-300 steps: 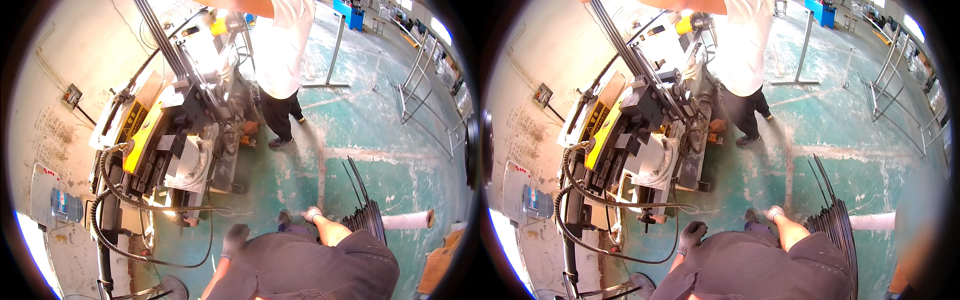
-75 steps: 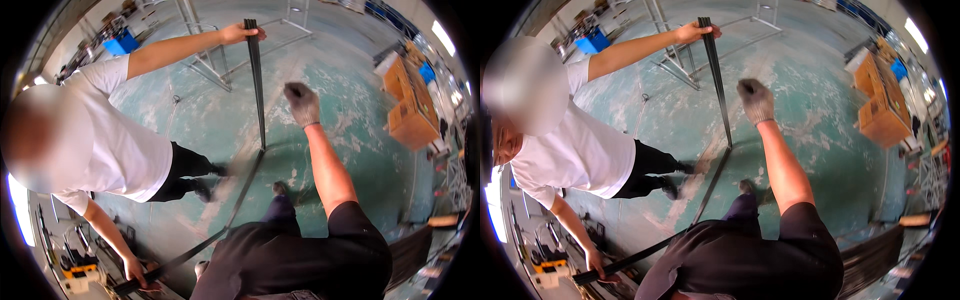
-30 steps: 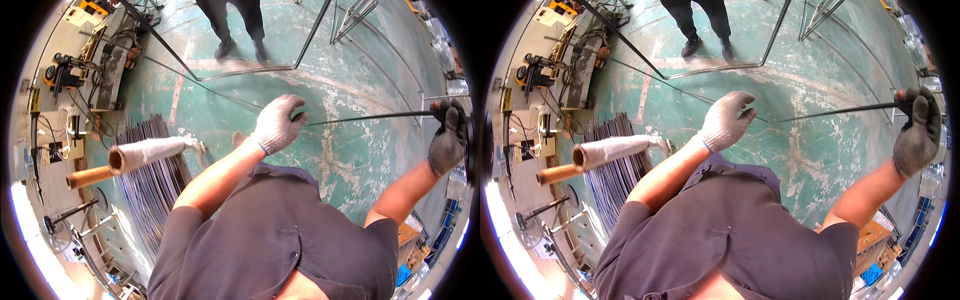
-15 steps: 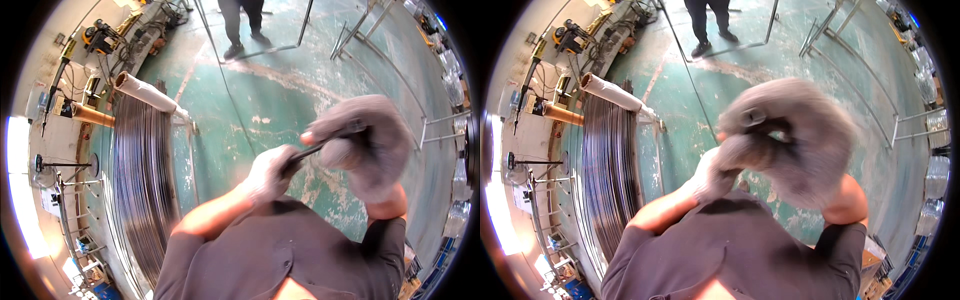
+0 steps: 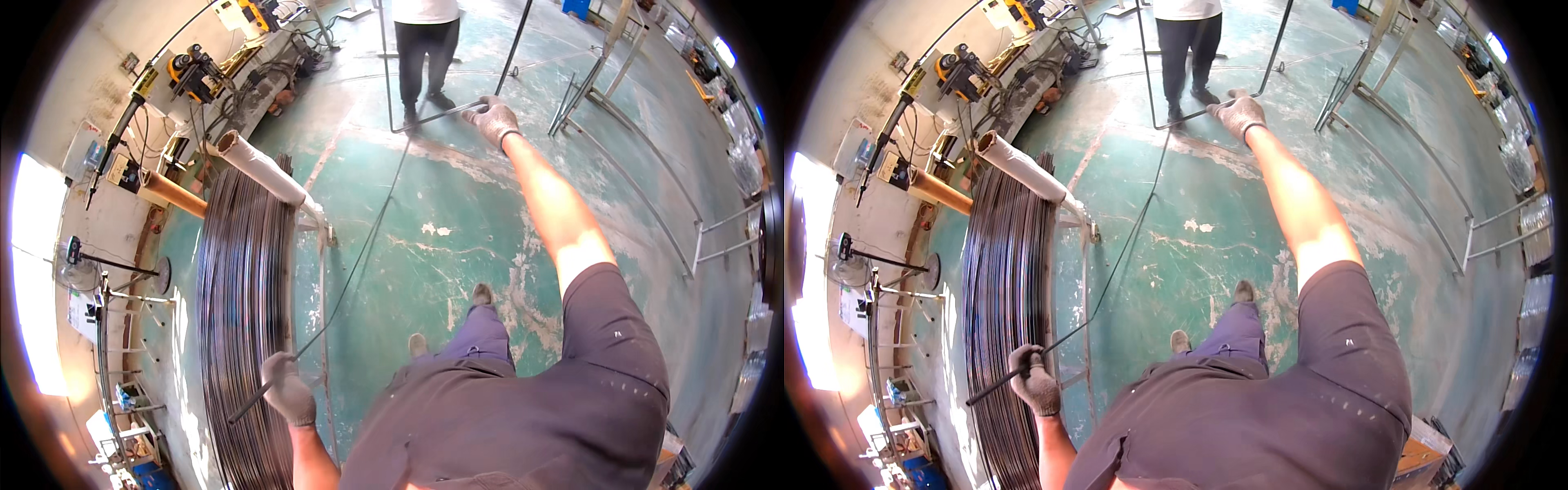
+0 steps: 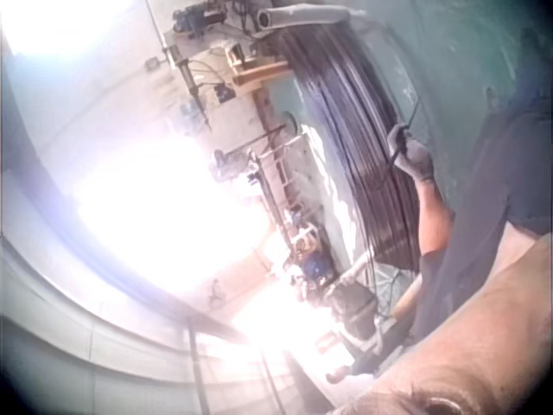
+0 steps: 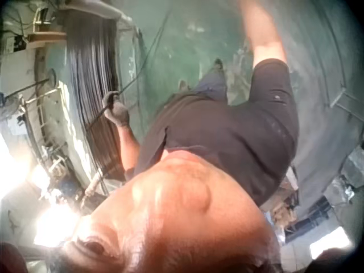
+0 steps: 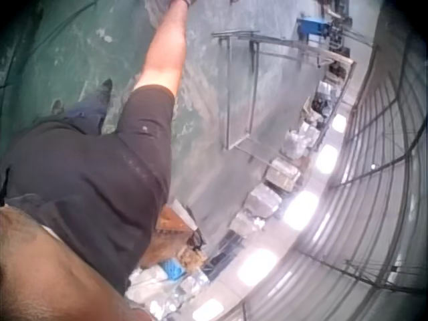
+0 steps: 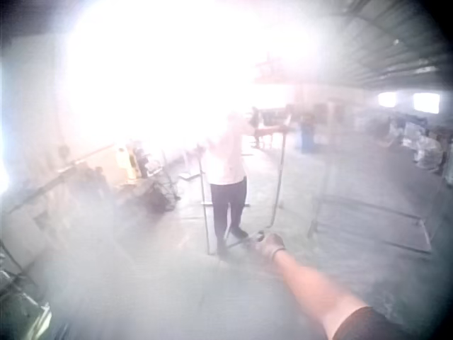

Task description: The person collaborates with a coworker to assemble metal frames by picking up bent metal bars, aligning them into rectangular shapes, and placing them onto a metal rack. The person repeatedly handles the bars, coordinating with the coworker to complete the assembly.

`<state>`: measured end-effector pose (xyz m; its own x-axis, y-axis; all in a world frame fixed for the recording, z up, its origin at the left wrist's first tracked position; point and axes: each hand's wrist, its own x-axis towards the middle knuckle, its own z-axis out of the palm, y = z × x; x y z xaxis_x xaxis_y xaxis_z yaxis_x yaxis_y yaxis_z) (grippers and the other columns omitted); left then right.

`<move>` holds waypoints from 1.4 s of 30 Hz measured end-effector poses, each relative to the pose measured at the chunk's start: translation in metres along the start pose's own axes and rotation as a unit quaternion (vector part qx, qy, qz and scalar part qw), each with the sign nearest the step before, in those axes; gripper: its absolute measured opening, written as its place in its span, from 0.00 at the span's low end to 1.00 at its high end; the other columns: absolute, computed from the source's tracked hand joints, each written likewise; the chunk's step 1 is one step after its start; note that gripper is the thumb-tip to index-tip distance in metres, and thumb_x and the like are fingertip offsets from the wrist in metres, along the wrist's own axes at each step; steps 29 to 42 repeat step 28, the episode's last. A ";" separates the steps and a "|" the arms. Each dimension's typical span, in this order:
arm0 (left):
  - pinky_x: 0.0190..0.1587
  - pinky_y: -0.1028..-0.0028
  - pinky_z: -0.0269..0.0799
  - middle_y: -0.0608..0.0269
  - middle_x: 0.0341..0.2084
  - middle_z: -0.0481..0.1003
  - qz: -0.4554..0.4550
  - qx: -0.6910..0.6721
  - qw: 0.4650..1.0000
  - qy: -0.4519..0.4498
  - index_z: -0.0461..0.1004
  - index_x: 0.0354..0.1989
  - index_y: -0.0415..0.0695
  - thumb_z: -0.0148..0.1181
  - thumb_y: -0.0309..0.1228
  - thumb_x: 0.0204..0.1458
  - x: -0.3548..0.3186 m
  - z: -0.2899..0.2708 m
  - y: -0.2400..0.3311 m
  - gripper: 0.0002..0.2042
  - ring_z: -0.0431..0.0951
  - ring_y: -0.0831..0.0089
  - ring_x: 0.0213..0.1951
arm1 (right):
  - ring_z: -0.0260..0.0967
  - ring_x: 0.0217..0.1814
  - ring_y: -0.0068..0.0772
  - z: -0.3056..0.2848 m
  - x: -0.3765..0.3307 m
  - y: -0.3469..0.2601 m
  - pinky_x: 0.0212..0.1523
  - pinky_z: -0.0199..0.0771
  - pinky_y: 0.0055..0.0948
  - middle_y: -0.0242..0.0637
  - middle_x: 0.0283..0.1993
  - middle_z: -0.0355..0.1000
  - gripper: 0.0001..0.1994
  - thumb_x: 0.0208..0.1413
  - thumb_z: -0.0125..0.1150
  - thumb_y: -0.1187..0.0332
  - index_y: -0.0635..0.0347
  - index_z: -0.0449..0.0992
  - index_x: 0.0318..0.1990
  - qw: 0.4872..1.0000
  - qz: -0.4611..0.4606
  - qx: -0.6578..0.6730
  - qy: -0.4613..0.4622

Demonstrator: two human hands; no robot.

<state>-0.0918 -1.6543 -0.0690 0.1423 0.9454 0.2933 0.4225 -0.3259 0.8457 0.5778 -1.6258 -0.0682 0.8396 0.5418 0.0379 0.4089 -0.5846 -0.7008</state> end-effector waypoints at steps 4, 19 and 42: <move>0.49 0.69 0.74 0.63 0.35 0.77 -0.062 0.035 0.994 0.078 0.77 0.40 0.40 0.54 0.13 0.61 -0.003 -0.003 -0.003 0.08 0.78 0.70 0.41 | 0.66 0.77 0.49 0.025 0.100 0.043 0.75 0.65 0.39 0.55 0.73 0.69 0.54 0.52 0.79 0.46 0.62 0.54 0.79 0.997 0.063 0.045 0.019; 0.51 0.71 0.76 0.62 0.35 0.78 -0.171 0.100 0.947 0.251 0.75 0.42 0.39 0.55 0.10 0.59 -0.038 0.082 0.076 0.10 0.78 0.71 0.40 | 0.67 0.77 0.46 0.098 0.303 -0.030 0.76 0.63 0.37 0.49 0.74 0.70 0.52 0.53 0.77 0.50 0.54 0.54 0.81 0.956 -0.195 0.181 -0.123; 0.51 0.71 0.77 0.61 0.35 0.78 -0.214 0.134 0.907 0.338 0.76 0.41 0.42 0.62 0.15 0.61 -0.020 0.104 0.055 0.07 0.81 0.69 0.40 | 0.60 0.80 0.53 0.137 0.357 -0.088 0.79 0.60 0.39 0.57 0.79 0.60 0.56 0.55 0.75 0.43 0.61 0.49 0.81 0.974 -0.168 0.055 -0.144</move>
